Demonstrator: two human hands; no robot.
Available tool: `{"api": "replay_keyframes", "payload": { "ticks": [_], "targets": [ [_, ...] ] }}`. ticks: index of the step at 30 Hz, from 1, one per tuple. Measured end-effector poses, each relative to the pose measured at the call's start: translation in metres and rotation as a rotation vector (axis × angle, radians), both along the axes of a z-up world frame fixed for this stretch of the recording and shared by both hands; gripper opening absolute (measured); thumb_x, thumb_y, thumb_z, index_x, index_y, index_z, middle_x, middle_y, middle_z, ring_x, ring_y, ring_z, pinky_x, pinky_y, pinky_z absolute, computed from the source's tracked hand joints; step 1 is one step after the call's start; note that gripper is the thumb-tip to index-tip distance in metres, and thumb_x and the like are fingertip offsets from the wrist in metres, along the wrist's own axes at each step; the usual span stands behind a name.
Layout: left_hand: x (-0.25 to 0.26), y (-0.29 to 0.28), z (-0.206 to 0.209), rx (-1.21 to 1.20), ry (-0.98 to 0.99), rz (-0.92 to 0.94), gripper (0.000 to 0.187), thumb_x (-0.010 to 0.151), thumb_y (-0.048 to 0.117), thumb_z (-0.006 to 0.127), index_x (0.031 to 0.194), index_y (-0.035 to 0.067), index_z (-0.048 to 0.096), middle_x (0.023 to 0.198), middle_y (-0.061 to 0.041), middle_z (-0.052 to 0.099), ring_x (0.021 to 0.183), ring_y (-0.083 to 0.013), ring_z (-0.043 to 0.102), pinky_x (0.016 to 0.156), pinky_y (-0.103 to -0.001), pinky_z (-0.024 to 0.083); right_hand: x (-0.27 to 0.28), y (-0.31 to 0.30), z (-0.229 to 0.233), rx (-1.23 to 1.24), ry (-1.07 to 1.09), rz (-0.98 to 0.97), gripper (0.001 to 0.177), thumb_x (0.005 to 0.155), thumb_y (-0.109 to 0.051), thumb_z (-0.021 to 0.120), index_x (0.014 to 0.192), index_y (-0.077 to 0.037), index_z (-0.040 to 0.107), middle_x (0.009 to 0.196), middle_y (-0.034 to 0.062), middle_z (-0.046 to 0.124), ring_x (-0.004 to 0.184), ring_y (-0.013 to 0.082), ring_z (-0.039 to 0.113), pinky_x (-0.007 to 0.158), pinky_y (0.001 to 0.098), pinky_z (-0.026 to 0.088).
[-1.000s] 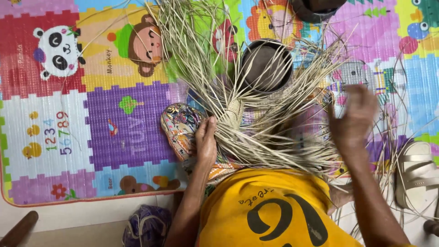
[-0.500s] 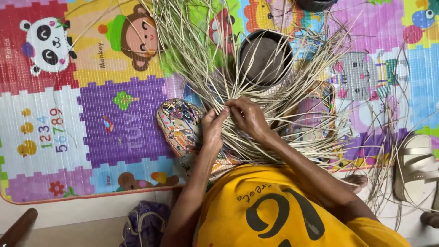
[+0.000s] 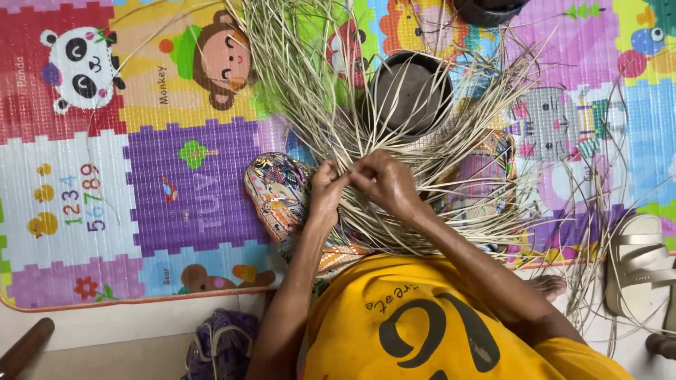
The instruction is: Weaving dried palm leaves together to create a handcrafted item.
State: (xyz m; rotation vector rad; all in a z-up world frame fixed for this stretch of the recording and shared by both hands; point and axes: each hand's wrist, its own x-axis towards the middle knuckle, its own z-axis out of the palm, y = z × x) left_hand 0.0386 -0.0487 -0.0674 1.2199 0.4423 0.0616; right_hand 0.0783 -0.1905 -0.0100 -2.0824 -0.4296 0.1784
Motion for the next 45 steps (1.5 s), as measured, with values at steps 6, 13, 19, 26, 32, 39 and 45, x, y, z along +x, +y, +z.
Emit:
{"api": "replay_keyframes", "payload": {
  "ticks": [6, 13, 19, 26, 32, 39, 45],
  "targets": [
    [-0.041, 0.017, 0.059, 0.740, -0.317, -0.527, 0.060, 0.102, -0.006, 0.026, 0.160, 0.000, 0.014, 0.172, -0.012, 0.017, 0.157, -0.0136, 0.024, 0.133, -0.028, 0.011, -0.081, 0.058, 0.069, 0.170, -0.388, 0.436, 0.008, 0.087, -0.014, 0.077, 0.095, -0.013, 0.079, 0.088, 0.0125, 0.075, 0.080, 0.0299, 0.072, 0.072, 0.0384, 0.060],
    [-0.069, 0.029, 0.035, 0.622, 0.255, -0.263, 0.022, 0.093, 0.041, 0.069, 0.097, 0.020, 0.073, 0.081, -0.006, 0.074, 0.080, -0.0246, 0.071, 0.076, -0.039, 0.051, -0.009, -0.014, 0.017, 0.020, -0.426, 0.139, 0.010, 0.093, -0.016, 0.076, 0.101, -0.010, 0.076, 0.095, 0.0121, 0.074, 0.085, 0.0323, 0.072, 0.076, 0.0442, 0.058],
    [-0.058, -0.011, 0.056, 0.904, -0.480, -0.305, 0.018, 0.092, 0.005, 0.071, 0.109, 0.011, 0.071, 0.109, -0.008, 0.068, 0.100, -0.0297, 0.069, 0.082, -0.037, 0.059, -0.008, -0.033, -0.023, -0.018, -0.009, 0.108, 0.020, 0.102, -0.021, 0.063, 0.113, -0.006, 0.071, 0.087, 0.0180, 0.071, 0.082, 0.0404, 0.072, 0.073, 0.0504, 0.056],
    [-0.033, 0.034, 0.090, 1.726, -0.422, -0.338, 0.022, 0.105, 0.031, 0.061, 0.115, 0.014, 0.069, 0.102, -0.007, 0.071, 0.108, -0.0243, 0.067, 0.098, -0.044, 0.047, -0.019, -0.015, -0.004, -0.217, -0.169, 0.054, 0.043, 0.100, -0.024, 0.067, 0.142, -0.017, 0.057, 0.091, 0.0197, 0.068, 0.068, 0.0403, 0.070, 0.062, 0.0538, 0.057],
    [-0.053, 0.081, 0.085, 1.859, -0.338, -0.055, 0.040, 0.105, 0.049, 0.063, 0.077, 0.020, 0.067, 0.056, 0.002, 0.064, 0.059, -0.0199, 0.069, 0.090, -0.041, 0.048, 0.000, -0.023, -0.052, -0.213, -0.211, 0.111, 0.012, 0.101, -0.033, 0.067, 0.106, -0.023, 0.071, 0.084, 0.0059, 0.064, 0.070, 0.0351, 0.070, 0.060, 0.0473, 0.057],
    [-0.099, 0.143, 0.150, 2.019, 0.391, -0.192, 0.051, 0.115, 0.050, 0.054, 0.083, 0.018, 0.076, 0.060, -0.005, 0.063, 0.070, -0.0263, 0.070, 0.092, -0.048, 0.042, -0.015, 0.003, -0.031, -0.162, -0.171, 0.152, 0.008, 0.098, -0.024, 0.069, 0.104, -0.020, 0.072, 0.087, 0.0090, 0.068, 0.072, 0.0365, 0.073, 0.065, 0.0488, 0.059],
    [-0.098, 0.159, 0.155, 1.617, 1.007, -0.266, 0.062, 0.112, 0.061, 0.042, 0.116, 0.011, 0.078, 0.094, -0.022, 0.076, 0.088, -0.0408, 0.076, 0.095, -0.060, 0.037, -0.004, -0.011, -0.036, -0.229, -0.159, 0.091, 0.010, 0.100, -0.033, 0.066, 0.106, -0.026, 0.070, 0.087, 0.0047, 0.066, 0.076, 0.0363, 0.072, 0.068, 0.0492, 0.059]
  ]
}}
